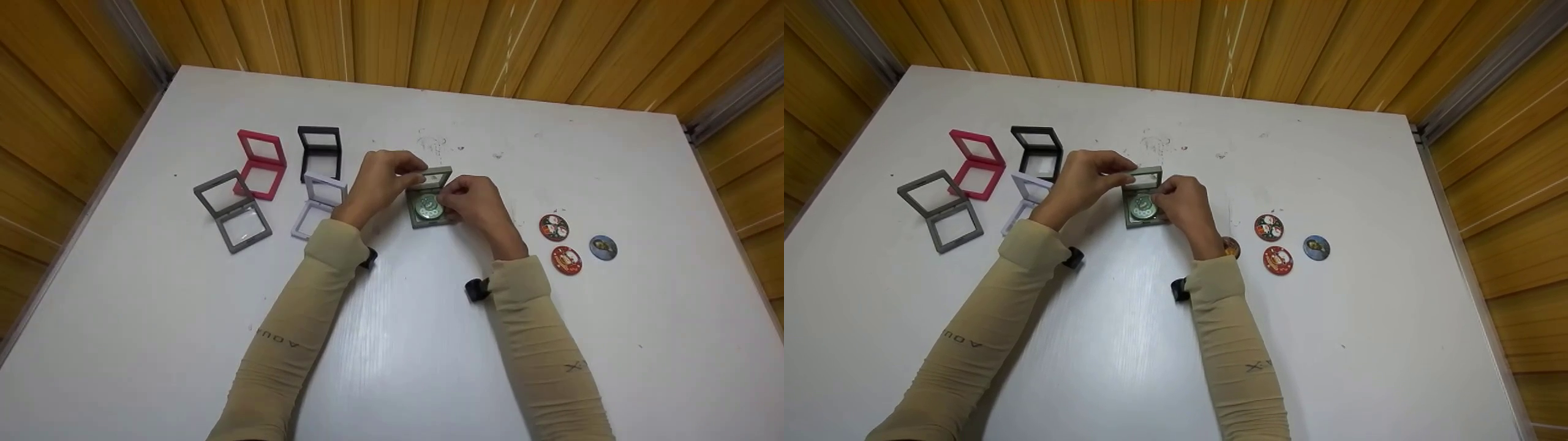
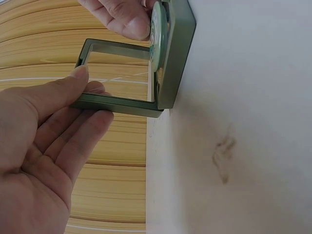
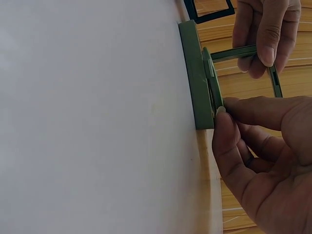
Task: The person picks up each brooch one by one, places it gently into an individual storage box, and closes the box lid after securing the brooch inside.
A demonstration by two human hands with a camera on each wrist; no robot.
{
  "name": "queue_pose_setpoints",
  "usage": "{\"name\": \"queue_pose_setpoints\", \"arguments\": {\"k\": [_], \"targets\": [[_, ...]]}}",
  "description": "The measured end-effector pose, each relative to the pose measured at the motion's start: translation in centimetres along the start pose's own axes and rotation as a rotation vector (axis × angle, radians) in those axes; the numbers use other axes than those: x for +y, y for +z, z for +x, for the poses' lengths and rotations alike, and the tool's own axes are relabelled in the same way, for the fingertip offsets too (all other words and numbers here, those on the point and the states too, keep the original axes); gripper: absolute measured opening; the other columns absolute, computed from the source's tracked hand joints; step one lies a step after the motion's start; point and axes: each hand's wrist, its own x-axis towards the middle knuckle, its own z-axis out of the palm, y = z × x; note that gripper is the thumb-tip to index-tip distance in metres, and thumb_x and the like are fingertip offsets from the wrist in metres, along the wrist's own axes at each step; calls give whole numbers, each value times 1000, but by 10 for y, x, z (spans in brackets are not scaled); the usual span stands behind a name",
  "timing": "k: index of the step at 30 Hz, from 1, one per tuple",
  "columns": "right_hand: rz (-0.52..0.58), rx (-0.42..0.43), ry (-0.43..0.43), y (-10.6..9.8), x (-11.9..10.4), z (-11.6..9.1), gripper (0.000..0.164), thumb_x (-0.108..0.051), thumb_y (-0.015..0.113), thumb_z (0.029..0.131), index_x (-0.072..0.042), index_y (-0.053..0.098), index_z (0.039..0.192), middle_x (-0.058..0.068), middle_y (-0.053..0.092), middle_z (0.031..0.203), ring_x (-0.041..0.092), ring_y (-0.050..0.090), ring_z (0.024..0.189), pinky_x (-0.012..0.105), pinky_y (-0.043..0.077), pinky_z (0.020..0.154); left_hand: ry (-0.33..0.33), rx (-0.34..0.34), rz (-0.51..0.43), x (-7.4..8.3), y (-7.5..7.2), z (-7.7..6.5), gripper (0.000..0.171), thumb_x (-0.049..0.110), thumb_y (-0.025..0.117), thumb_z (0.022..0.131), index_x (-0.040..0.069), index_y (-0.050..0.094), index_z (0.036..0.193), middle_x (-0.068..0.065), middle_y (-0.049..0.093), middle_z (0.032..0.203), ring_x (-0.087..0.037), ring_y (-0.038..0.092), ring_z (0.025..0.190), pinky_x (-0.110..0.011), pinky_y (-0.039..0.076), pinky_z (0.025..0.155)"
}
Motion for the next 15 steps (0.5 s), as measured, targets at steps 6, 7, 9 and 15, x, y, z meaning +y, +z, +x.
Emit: {"name": "queue_pose_setpoints", "arguments": {"k": [6, 7, 9, 15], "targets": [[-18, 1, -17, 0, 1, 0, 13, -8, 75, 97, 4, 72, 103, 9, 70, 91, 13, 66, 73, 22, 54, 65, 31, 9, 9, -2, 1, 1, 15, 8, 78, 97, 5, 82, 112, -5, 80, 107, -16, 75, 101, -26, 57, 88], [-22, 3, -16, 0, 1, 0, 14, -8, 75, 97, 4, 72, 103, 9, 69, 91, 13, 66, 73, 21, 54, 65, 32, 9, 7, -2, 1, 1, 15, 7, 78, 98, 5, 82, 112, -5, 80, 107, -16, 74, 101, -26, 57, 88], [-24, 6, -11, 0, 1, -1, 14, -8, 75, 97, 4, 72, 103, 9, 69, 91, 13, 66, 74, 21, 54, 65, 33, 8, 8, -2, 1, 1, 15, 7, 78, 98, 4, 82, 112, -5, 80, 107, -16, 74, 101, -26, 56, 89], [-34, 36, 4, -2, -1, -2, 15, -9, 74, 97, 4, 72, 104, 9, 69, 92, 15, 66, 77, 21, 53, 65, 28, 10, 8, -2, 1, 1, 15, 7, 79, 97, 4, 82, 111, -6, 80, 107, -17, 74, 101, -25, 56, 88]]}}
